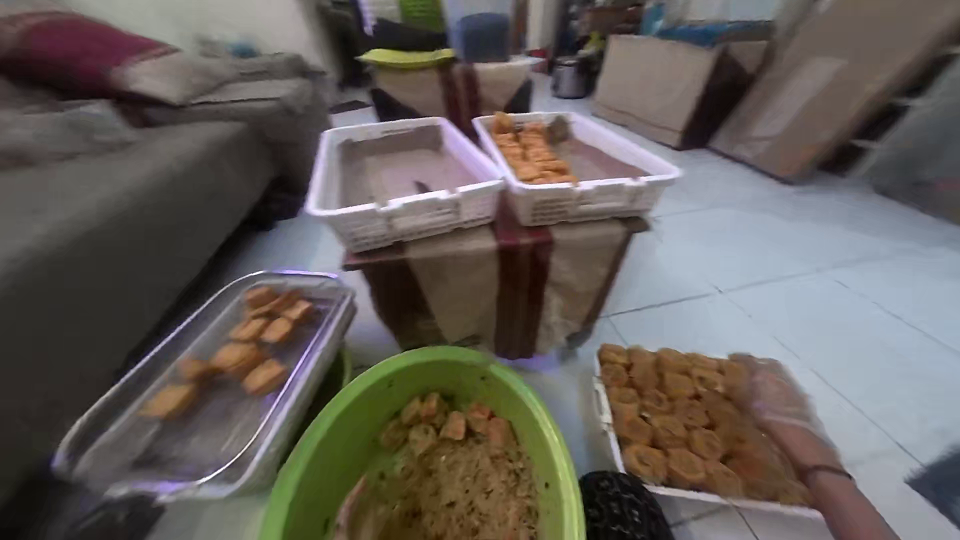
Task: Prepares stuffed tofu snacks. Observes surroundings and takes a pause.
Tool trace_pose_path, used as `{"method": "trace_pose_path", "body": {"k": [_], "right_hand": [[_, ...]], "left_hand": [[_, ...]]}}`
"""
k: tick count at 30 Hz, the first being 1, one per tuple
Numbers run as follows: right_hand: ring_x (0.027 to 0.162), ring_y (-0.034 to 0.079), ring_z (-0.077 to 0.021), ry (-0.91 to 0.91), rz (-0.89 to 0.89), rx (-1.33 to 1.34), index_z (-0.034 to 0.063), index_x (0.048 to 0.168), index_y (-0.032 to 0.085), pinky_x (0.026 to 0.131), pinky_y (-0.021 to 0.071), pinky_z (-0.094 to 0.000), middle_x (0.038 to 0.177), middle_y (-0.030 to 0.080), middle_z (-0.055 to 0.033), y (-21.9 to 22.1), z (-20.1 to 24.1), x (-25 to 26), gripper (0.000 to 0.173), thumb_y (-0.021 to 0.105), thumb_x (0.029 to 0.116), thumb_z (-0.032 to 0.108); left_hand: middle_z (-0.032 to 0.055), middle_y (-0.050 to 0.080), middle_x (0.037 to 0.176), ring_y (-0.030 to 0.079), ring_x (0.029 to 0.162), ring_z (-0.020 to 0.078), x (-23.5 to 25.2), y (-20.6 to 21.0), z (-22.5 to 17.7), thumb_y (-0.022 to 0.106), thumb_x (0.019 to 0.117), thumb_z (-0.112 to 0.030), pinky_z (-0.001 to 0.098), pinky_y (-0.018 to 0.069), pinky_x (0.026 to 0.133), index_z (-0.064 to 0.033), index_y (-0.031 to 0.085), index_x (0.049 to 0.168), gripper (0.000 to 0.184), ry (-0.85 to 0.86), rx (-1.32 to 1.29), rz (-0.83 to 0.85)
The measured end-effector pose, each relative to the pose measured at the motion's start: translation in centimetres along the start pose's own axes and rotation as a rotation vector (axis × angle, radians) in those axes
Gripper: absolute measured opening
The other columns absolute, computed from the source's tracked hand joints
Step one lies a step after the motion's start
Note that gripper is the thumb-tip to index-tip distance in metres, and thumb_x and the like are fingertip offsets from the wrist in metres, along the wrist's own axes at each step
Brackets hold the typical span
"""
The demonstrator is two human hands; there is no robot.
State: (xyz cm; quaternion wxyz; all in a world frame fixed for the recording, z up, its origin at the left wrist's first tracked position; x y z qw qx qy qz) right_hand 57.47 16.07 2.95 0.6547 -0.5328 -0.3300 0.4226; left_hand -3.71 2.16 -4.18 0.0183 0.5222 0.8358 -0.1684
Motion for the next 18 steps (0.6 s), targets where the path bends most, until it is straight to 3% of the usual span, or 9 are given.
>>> {"method": "trace_pose_path", "body": {"k": [3, 7, 9, 11, 14, 18], "right_hand": [[0.118, 0.063, -0.0434, -0.166, -0.052, 0.199, 0.0066, 0.129, 0.068, 0.102, 0.0477, -0.0639, 0.126, 0.066, -0.024, -2.8, 8.8, -4.6, 0.031, 0.063, 0.099, 0.013], [0.111, 0.069, -0.0257, -0.43, 0.252, 0.392, 0.0083, 0.121, 0.073, 0.102, 0.0537, -0.0466, 0.119, 0.072, -0.0127, 0.1, 24.5, -11.7, 0.026, 0.064, 0.0994, 0.019], [0.122, 0.064, -0.0244, -0.558, 0.487, 0.367, 0.0102, 0.13, 0.069, 0.109, 0.0487, -0.0425, 0.129, 0.068, -0.0126, 3.9, 31.9, -14.7, 0.034, 0.063, 0.0998, 0.023], [0.134, 0.055, -0.0309, -0.572, 0.63, 0.243, 0.0089, 0.141, 0.06, 0.115, 0.0432, -0.0483, 0.142, 0.06, -0.0169, 8.4, 37.4, -16.6, 0.048, 0.065, 0.0982, 0.029], [0.141, 0.047, -0.0395, -0.451, 0.679, 0.1, 0.0002, 0.148, 0.048, 0.116, 0.0405, -0.0558, 0.15, 0.049, -0.0249, 14.8, 41.5, -17.3, 0.067, 0.069, 0.0945, 0.034], [0.13, 0.058, -0.0345, -0.407, 0.528, 0.174, 0.0034, 0.14, 0.057, 0.111, 0.0459, -0.054, 0.137, 0.062, -0.0197, 18.2, 41.7, -17.4, 0.066, 0.076, 0.0866, 0.037]], "left_hand": [[0.0232, 0.049, 0.15, 0.049, 0.138, 0.0312, -1.0, 0.5, -1.5, 0.059, 0.0992, -0.009, 0.0456, 0.041, 0.115, 0.0032, 0.045, 0.148, 0.052, -0.077, -0.03, -0.039], [0.0195, 0.057, 0.142, 0.055, 0.132, 0.0293, -1.2, 0.7, -2.1, 0.06, 0.0993, -0.011, 0.0462, 0.0442, 0.111, 0.0014, 0.056, 0.14, 0.042, -0.096, -0.055, -0.02], [0.0191, 0.059, 0.141, 0.055, 0.132, 0.03, -1.3, 0.7, -2.4, 0.06, 0.0997, -0.012, 0.0476, 0.0433, 0.112, 0.0008, 0.059, 0.137, 0.04, -0.103, -0.054, -0.008], [0.0199, 0.057, 0.143, 0.053, 0.133, 0.0312, -1.7, 0.7, -2.5, 0.061, 0.0988, -0.011, 0.0479, 0.042, 0.112, 0.0009, 0.058, 0.138, 0.042, -0.11, -0.091, 0.002], [0.0216, 0.058, 0.14, 0.056, 0.13, 0.0322, -2.2, 0.6, -2.8, 0.062, 0.0981, -0.012, 0.0485, 0.045, 0.109, 0.0005, 0.057, 0.139, 0.043, -0.12, -0.146, 0.025], [0.0212, 0.061, 0.136, 0.059, 0.125, 0.0304, -2.1, 0.5, -2.8, 0.062, 0.0986, -0.012, 0.0482, 0.0479, 0.106, 0.0, 0.057, 0.138, 0.041, -0.124, -0.27, 0.022]]}}
Point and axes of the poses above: each hand's wrist, its own x-axis towards the middle knuckle, its own y-axis out of the palm, z = x × y, the point moved 2 cm from there along x, towards the middle knuckle
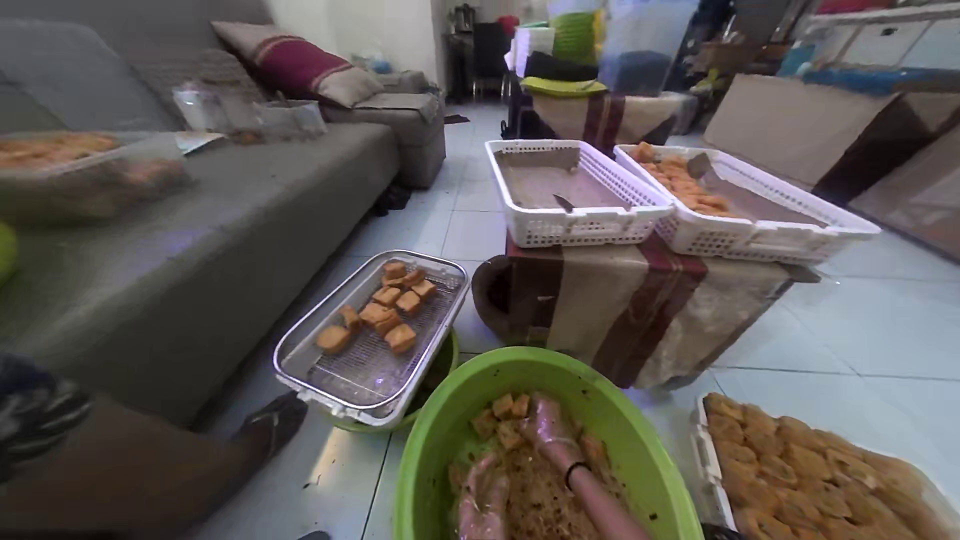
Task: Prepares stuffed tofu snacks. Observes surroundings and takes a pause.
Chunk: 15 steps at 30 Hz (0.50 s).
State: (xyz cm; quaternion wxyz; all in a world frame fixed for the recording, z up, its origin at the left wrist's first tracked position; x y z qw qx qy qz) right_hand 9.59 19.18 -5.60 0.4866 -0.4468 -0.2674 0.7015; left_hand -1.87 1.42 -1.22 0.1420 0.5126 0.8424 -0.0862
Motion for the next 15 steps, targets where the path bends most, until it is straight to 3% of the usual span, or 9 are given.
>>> {"method": "trace_pose_path", "body": {"k": [3, 6, 8, 10, 12, 15], "right_hand": [[0.126, 0.06, -0.0314, -0.11, -0.004, -0.011, 0.0061, 0.133, 0.062, 0.109, 0.0476, -0.0499, 0.133, 0.063, -0.017, -1.7, 0.6, -2.6, 0.065, 0.081, 0.0808, 0.041], [0.122, 0.061, -0.0341, -0.216, 0.109, -0.013, 0.0039, 0.133, 0.062, 0.107, 0.0479, -0.0503, 0.13, 0.064, -0.0208, -4.1, 2.4, -9.1, 0.064, 0.083, 0.0804, 0.035], [0.118, 0.065, -0.0322, -0.267, 0.095, 0.102, 0.0011, 0.133, 0.063, 0.105, 0.05, -0.0487, 0.126, 0.067, -0.0208, -4.6, 2.4, -12.4, 0.065, 0.085, 0.0779, 0.027], [0.1, 0.069, -0.0217, -0.33, 0.017, 0.385, 0.0003, 0.127, 0.065, 0.091, 0.0577, -0.0383, 0.115, 0.071, -0.0147, -4.8, 1.5, -13.9, 0.063, 0.09, 0.0744, 0.024], [0.091, 0.069, -0.0142, -0.372, -0.037, 0.61, 0.0004, 0.124, 0.066, 0.081, 0.059, -0.0305, 0.111, 0.071, -0.0102, -4.6, 0.8, -14.3, 0.054, 0.087, 0.0776, 0.019], [0.094, 0.069, -0.0191, -0.267, -0.104, 0.608, -0.0035, 0.117, 0.069, 0.085, 0.0582, -0.0343, 0.109, 0.072, -0.0147, -3.9, 0.8, -15.2, 0.04, 0.082, 0.0838, 0.015]], "left_hand": [[0.0205, 0.06, 0.137, 0.058, 0.128, 0.0302, -0.1, 0.0, -0.8, 0.059, 0.101, -0.014, 0.0474, 0.0459, 0.109, -0.0001, 0.057, 0.138, 0.04, 0.018, -0.041, -0.037], [0.0166, 0.056, 0.146, 0.053, 0.135, 0.0271, -0.7, 0.3, -1.3, 0.056, 0.1037, -0.018, 0.045, 0.041, 0.115, -0.0018, 0.054, 0.144, 0.044, 0.072, -0.036, 0.031], [0.0145, 0.06, 0.142, 0.058, 0.13, 0.0216, -1.1, 0.8, -1.4, 0.054, 0.1047, -0.019, 0.0402, 0.044, 0.113, -0.0015, 0.059, 0.14, 0.04, 0.115, -0.073, 0.086], [0.0158, 0.065, 0.133, 0.063, 0.121, 0.0193, -1.6, 0.8, -1.8, 0.054, 0.1053, -0.019, 0.0384, 0.049, 0.108, 0.0014, 0.061, 0.135, 0.037, 0.088, -0.153, 0.093], [0.0188, 0.068, 0.124, 0.067, 0.111, 0.0221, -1.9, 0.8, -1.8, 0.053, 0.1062, -0.021, 0.0409, 0.0548, 0.1, 0.004, 0.06, 0.133, 0.038, 0.012, -0.218, 0.074], [0.0207, 0.066, 0.127, 0.068, 0.111, 0.0255, -2.1, 0.8, -1.3, 0.053, 0.1068, -0.025, 0.0431, 0.0562, 0.098, 0.0037, 0.057, 0.138, 0.042, -0.055, -0.246, 0.089]]}}
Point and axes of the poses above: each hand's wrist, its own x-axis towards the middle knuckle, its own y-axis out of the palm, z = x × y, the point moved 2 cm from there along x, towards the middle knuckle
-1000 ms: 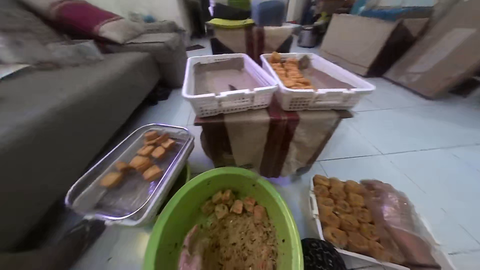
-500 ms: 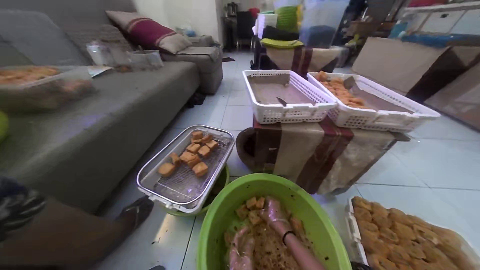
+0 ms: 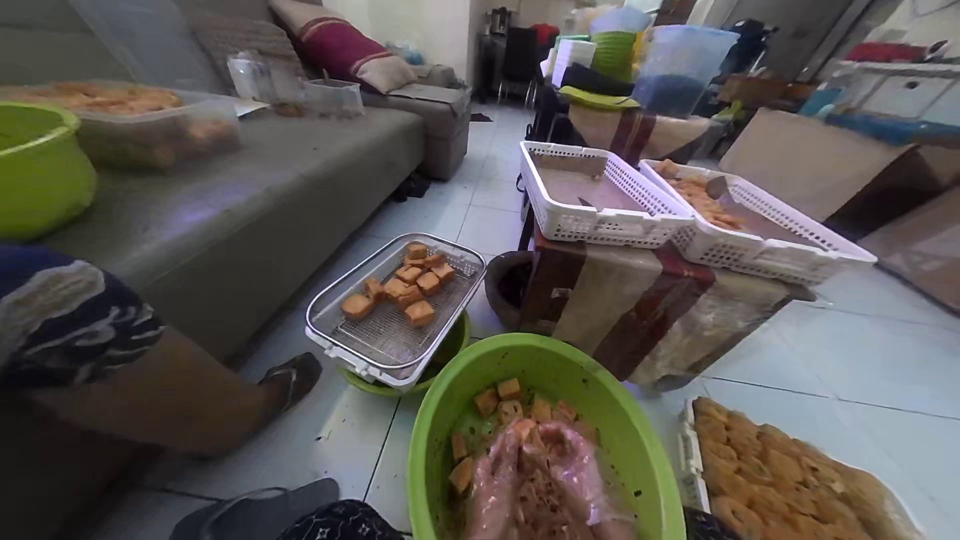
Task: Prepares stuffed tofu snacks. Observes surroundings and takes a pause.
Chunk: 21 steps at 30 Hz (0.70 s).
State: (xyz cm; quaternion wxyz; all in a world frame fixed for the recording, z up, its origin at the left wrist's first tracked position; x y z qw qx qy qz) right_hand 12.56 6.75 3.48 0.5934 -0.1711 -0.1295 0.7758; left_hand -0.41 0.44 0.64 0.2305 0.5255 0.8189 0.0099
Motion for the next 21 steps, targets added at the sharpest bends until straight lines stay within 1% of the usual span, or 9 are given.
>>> {"method": "trace_pose_path", "body": {"k": [2, 4, 6, 8, 11, 15, 18, 20, 21], "right_hand": [[0.095, 0.07, -0.0204, 0.054, -0.026, -0.046, -0.0031, 0.11, 0.072, 0.089, 0.0579, -0.0369, 0.104, 0.073, -0.0151, 0.1, -0.3, 0.0, 0.031, 0.077, 0.0903, 0.019], [0.095, 0.07, -0.0173, 0.053, -0.018, -0.016, -0.001, 0.107, 0.073, 0.089, 0.0575, -0.0355, 0.1, 0.073, -0.0123, 0.0, -0.5, 0.1, 0.029, 0.074, 0.0935, 0.025], [0.098, 0.069, -0.0148, 0.026, 0.009, 0.022, -0.0001, 0.108, 0.073, 0.092, 0.0566, -0.0333, 0.104, 0.073, -0.0109, -0.2, -0.6, -0.1, 0.028, 0.071, 0.0955, 0.025], [0.106, 0.069, -0.0171, -0.01, 0.03, -0.014, -0.0014, 0.113, 0.073, 0.098, 0.0549, -0.0345, 0.11, 0.073, -0.0133, -0.6, -0.7, -0.5, 0.029, 0.07, 0.0962, 0.022], [0.112, 0.068, -0.0214, -0.056, 0.071, -0.076, -0.0025, 0.118, 0.071, 0.103, 0.0531, -0.0373, 0.116, 0.071, -0.0163, -1.4, -0.8, -1.3, 0.032, 0.07, 0.0951, 0.02], [0.102, 0.069, -0.017, -0.112, 0.041, 0.005, -0.0031, 0.118, 0.068, 0.094, 0.0576, -0.0332, 0.11, 0.072, -0.013, -1.9, -0.9, -2.4, 0.037, 0.077, 0.0891, 0.019], [0.101, 0.069, -0.0166, -0.184, -0.103, 0.043, -0.0014, 0.128, 0.06, 0.088, 0.06, -0.0326, 0.115, 0.069, -0.0121, -1.5, -1.0, -2.9, 0.054, 0.083, 0.0828, 0.018], [0.115, 0.066, -0.0202, -0.286, -0.145, -0.059, 0.0029, 0.135, 0.062, 0.098, 0.057, -0.0367, 0.129, 0.067, -0.0139, -1.6, -0.5, -3.1, 0.055, 0.08, 0.0849, 0.014], [0.119, 0.064, -0.0249, -0.324, -0.157, -0.168, 0.0075, 0.133, 0.067, 0.103, 0.0544, -0.0417, 0.13, 0.066, -0.0151, -1.8, 0.1, -3.1, 0.049, 0.078, 0.0856, 0.015]], "left_hand": [[0.0204, 0.065, 0.129, 0.069, 0.11, 0.0241, 0.0, 0.1, 0.2, 0.051, 0.1075, -0.02, 0.0412, 0.0574, 0.097, 0.0046, 0.053, 0.141, 0.041, 0.022, -0.053, 0.057], [0.0187, 0.066, 0.128, 0.069, 0.109, 0.0217, 0.0, -0.1, 0.5, 0.049, 0.1073, -0.014, 0.0391, 0.0579, 0.096, 0.0057, 0.052, 0.14, 0.038, 0.064, -0.134, 0.126], [0.0179, 0.066, 0.127, 0.069, 0.109, 0.0221, 0.5, -0.5, 1.0, 0.048, 0.1052, -0.009, 0.04, 0.0579, 0.096, 0.0059, 0.053, 0.14, 0.038, 0.097, -0.188, 0.19], [0.0171, 0.065, 0.13, 0.068, 0.11, 0.0213, 0.6, -0.6, 0.8, 0.049, 0.1037, -0.008, 0.0386, 0.0577, 0.094, 0.0036, 0.054, 0.141, 0.039, 0.109, -0.13, 0.205], [0.0153, 0.067, 0.127, 0.069, 0.103, 0.0186, 0.4, -0.2, 0.0, 0.05, 0.1041, -0.008, 0.0354, 0.0591, 0.087, 0.0009, 0.056, 0.14, 0.037, 0.1, -0.051, 0.189], [0.0115, 0.068, 0.126, 0.07, 0.101, 0.0158, 1.0, -0.2, 0.3, 0.052, 0.1036, -0.011, 0.0331, 0.0597, 0.085, -0.0015, 0.059, 0.138, 0.036, 0.128, -0.018, 0.235], [0.0123, 0.069, 0.12, 0.07, 0.098, 0.0151, 0.5, 0.3, -0.2, 0.059, 0.1, -0.006, 0.0326, 0.0603, 0.083, 0.0012, 0.06, 0.134, 0.035, 0.109, -0.036, 0.193], [0.0138, 0.069, 0.115, 0.07, 0.097, 0.0171, 0.1, 0.4, -0.5, 0.063, 0.0968, -0.004, 0.0349, 0.0612, 0.084, 0.0033, 0.06, 0.13, 0.034, 0.076, -0.054, 0.166], [0.0139, 0.07, 0.114, 0.07, 0.096, 0.0173, 0.0, 0.3, -0.6, 0.064, 0.0961, -0.003, 0.0353, 0.0612, 0.084, 0.0042, 0.061, 0.128, 0.033, 0.071, -0.051, 0.168]]}}
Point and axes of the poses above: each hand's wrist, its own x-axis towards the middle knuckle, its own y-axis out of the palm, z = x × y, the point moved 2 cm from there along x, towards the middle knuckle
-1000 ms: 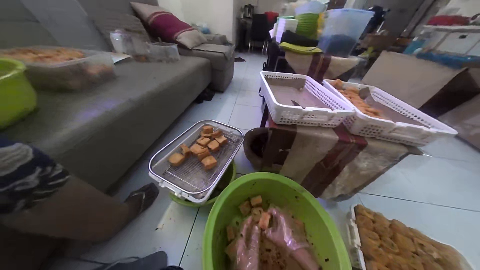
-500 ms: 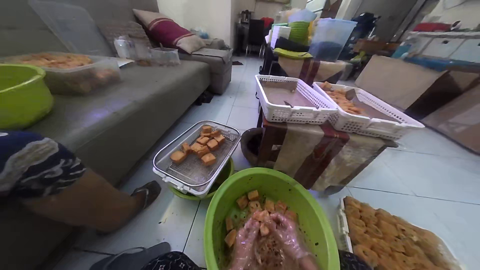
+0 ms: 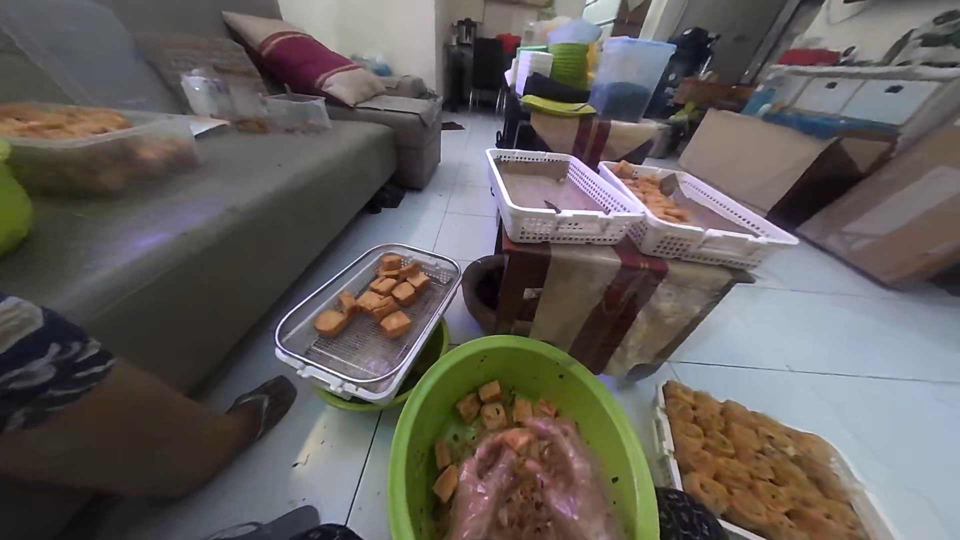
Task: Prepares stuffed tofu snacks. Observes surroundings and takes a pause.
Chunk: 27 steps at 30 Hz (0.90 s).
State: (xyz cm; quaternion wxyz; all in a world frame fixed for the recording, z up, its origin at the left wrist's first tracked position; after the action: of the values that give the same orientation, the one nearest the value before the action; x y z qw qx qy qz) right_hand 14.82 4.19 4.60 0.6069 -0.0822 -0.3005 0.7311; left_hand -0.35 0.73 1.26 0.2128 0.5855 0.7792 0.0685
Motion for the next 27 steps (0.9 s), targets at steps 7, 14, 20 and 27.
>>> {"method": "trace_pose_path", "body": {"k": [7, 14, 20, 27], "right_hand": [[0.105, 0.067, -0.0326, -0.058, 0.078, -0.31, 0.0081, 0.108, 0.079, 0.094, 0.0573, -0.0448, 0.113, 0.068, -0.0203, -0.4, 1.2, 0.9, 0.024, 0.076, 0.0836, 0.009], [0.119, 0.064, -0.0364, 0.028, 0.251, -0.383, 0.0053, 0.109, 0.078, 0.106, 0.05, -0.0516, 0.122, 0.069, -0.0203, 0.2, 1.0, 0.5, 0.03, 0.077, 0.089, 0.028], [0.114, 0.068, -0.0254, 0.313, 0.022, 0.113, -0.003, 0.116, 0.073, 0.104, 0.0527, -0.0406, 0.118, 0.072, -0.0193, -0.6, -0.2, 0.5, 0.04, 0.082, 0.0861, 0.023], [0.121, 0.064, -0.0324, 0.112, 0.153, -0.205, 0.0014, 0.113, 0.076, 0.108, 0.0475, -0.0469, 0.12, 0.072, -0.0181, 0.4, 0.4, 0.4, 0.053, 0.081, 0.0828, 0.045]], "left_hand": [[0.0169, 0.069, 0.118, 0.07, 0.102, 0.016, -0.1, -0.1, 0.2, 0.059, 0.0998, -0.005, 0.0349, 0.059, 0.092, 0.0079, 0.061, 0.127, 0.03, 0.067, 0.13, 0.056], [0.015, 0.074, 0.115, 0.071, 0.107, 0.0196, 0.6, -0.8, 1.6, 0.063, 0.0992, -0.014, 0.0382, 0.0537, 0.102, 0.0029, 0.071, 0.122, 0.029, 0.297, 0.511, 0.078], [0.0175, 0.067, 0.129, 0.071, 0.107, 0.0237, 0.0, -0.5, 0.6, 0.057, 0.1025, -0.009, 0.0398, 0.0601, 0.093, 0.0048, 0.06, 0.135, 0.035, 0.023, 0.015, 0.093], [0.0129, 0.073, 0.103, 0.071, 0.087, 0.0145, -0.4, -0.8, 0.3, 0.057, 0.1034, -0.012, 0.0321, 0.0591, 0.081, 0.0059, 0.064, 0.125, 0.029, -0.105, 0.034, -0.043]]}}
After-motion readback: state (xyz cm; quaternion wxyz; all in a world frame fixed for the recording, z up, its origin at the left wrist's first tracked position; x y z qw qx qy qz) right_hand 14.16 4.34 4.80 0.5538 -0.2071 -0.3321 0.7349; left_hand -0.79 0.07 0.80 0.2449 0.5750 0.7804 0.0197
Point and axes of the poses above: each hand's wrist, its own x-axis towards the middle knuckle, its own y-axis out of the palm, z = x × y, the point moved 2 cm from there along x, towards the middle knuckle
